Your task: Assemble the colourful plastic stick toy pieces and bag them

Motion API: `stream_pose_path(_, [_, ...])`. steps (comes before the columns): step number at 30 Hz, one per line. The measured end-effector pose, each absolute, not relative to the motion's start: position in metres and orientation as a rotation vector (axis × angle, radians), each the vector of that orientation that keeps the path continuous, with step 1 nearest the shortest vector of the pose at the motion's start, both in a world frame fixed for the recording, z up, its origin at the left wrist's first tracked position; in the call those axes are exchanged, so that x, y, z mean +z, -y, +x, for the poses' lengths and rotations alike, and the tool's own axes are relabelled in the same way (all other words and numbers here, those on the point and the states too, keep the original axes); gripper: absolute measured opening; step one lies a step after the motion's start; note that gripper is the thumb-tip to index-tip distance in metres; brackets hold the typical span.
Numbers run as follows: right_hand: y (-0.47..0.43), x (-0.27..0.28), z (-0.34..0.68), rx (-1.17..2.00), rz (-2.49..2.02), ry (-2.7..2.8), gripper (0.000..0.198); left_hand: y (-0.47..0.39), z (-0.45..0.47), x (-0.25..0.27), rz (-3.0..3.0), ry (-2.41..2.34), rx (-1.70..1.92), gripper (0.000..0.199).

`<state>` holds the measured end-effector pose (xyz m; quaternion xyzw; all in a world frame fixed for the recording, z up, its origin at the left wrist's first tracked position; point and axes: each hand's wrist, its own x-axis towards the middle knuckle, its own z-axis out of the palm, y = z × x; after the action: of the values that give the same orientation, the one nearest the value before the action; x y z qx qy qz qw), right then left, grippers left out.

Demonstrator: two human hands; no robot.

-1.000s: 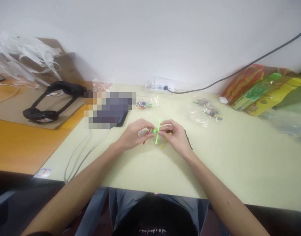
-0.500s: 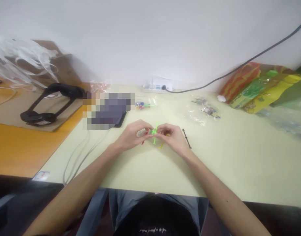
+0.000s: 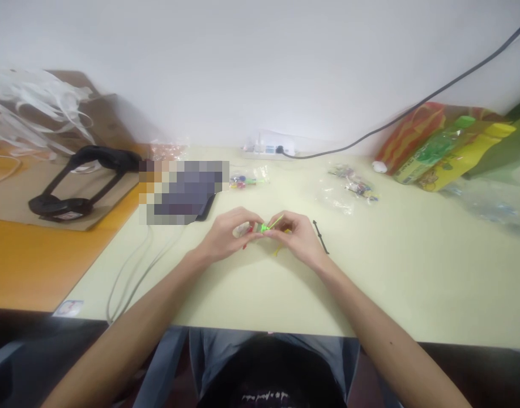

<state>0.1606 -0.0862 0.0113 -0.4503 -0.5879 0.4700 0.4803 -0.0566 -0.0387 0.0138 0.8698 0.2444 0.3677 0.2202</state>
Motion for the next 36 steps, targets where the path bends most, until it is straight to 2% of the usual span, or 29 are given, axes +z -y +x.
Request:
stream_pose_path(15, [0.0889,0.0155,0.1624,1.260,-0.989,1.366,0.031,0.0431,-0.0548,0.0159,2.078,-0.637,0.946,0.021])
stream_pose_path(36, [0.0906,0.0192,0.1684,1.401,-0.946,1.451,0.037,0.0416,-0.0540,0.0187,2.047,-0.563,0.822,0.026])
